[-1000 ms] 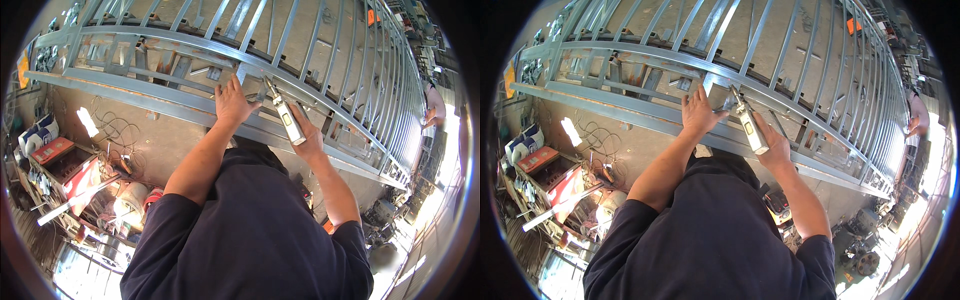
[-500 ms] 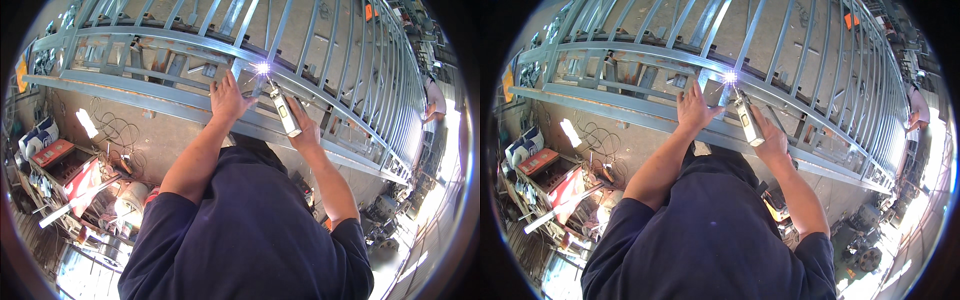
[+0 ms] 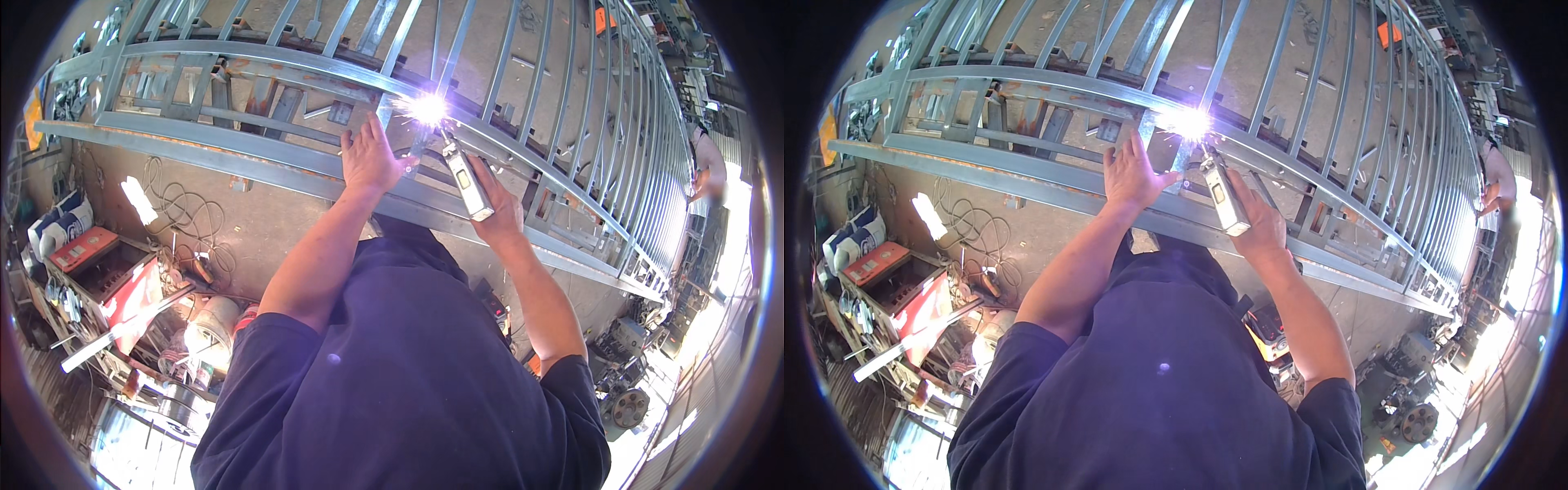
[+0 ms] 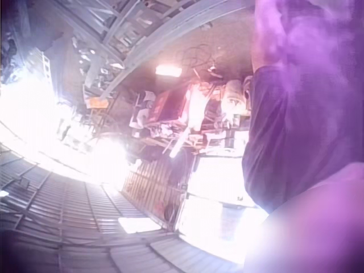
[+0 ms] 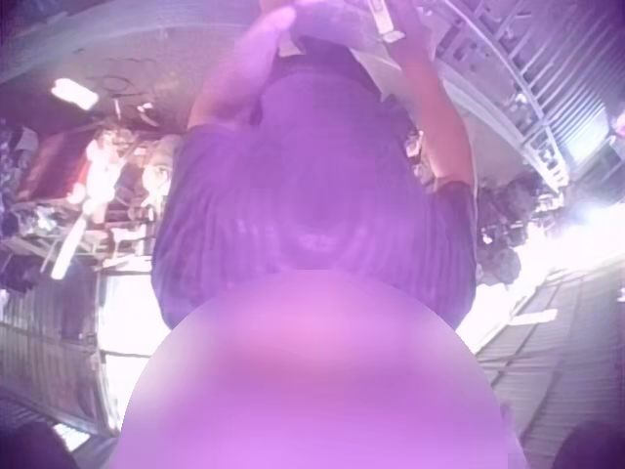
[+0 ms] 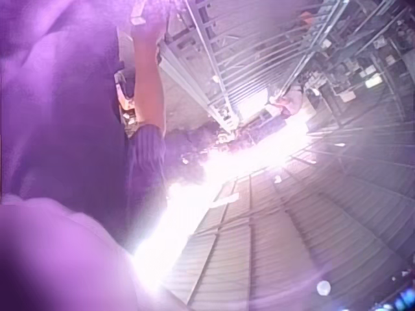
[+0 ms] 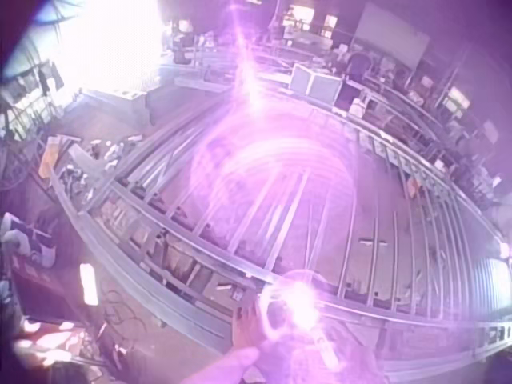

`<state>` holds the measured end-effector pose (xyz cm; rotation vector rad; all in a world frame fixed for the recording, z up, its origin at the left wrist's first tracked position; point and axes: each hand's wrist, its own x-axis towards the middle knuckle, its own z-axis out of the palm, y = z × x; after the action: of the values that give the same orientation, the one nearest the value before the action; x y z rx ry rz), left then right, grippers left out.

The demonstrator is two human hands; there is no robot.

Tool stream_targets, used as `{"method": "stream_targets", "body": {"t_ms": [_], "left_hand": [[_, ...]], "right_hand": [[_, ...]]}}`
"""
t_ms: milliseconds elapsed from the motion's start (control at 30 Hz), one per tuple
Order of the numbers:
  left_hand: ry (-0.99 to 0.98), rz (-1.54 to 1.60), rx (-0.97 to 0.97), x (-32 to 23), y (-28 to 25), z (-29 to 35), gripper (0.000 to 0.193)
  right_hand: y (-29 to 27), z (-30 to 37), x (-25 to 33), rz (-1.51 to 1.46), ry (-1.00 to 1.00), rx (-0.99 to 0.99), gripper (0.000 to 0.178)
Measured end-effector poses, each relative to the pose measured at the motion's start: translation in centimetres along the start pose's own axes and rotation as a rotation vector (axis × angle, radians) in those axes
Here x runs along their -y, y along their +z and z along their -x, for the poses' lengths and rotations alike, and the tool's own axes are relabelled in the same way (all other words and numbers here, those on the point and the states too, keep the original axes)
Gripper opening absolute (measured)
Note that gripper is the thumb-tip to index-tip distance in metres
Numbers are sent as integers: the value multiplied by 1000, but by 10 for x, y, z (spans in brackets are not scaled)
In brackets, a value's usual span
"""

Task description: The person welds multiple joints on a large metal frame structure using a handheld welding torch. They move along the frame, applying welds at various intersections while holding the frame with the other hand.

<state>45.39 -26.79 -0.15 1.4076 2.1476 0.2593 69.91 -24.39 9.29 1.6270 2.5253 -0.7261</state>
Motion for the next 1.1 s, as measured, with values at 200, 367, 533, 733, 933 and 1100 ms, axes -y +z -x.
{"method": "stream_targets", "body": {"t_ms": [200, 367, 533, 733, 933, 1100], "left_hand": [[6, -6, -12, 4, 5, -1, 126], [8, 18, -8, 4, 5, -1, 126], [16, -7, -32, 5, 7, 0, 126], [13, 4, -23, 3, 6, 0, 127], [10, -14, -49, 7, 8, -2, 122], [-71, -36, -339, 40, -9, 22, 99]], "right_hand": [[-4, 0, 3, -34, 20, 8, 90], [-7, 1, 6, -28, 40, -2, 78], [-8, 3, 6, -21, 66, 15, 78], [-9, 6, -1, -80, 76, 8, 80], [-44, 23, -16, -277, -41, 50, 77], [-113, 36, -16, -425, -33, 231, 77]]}}
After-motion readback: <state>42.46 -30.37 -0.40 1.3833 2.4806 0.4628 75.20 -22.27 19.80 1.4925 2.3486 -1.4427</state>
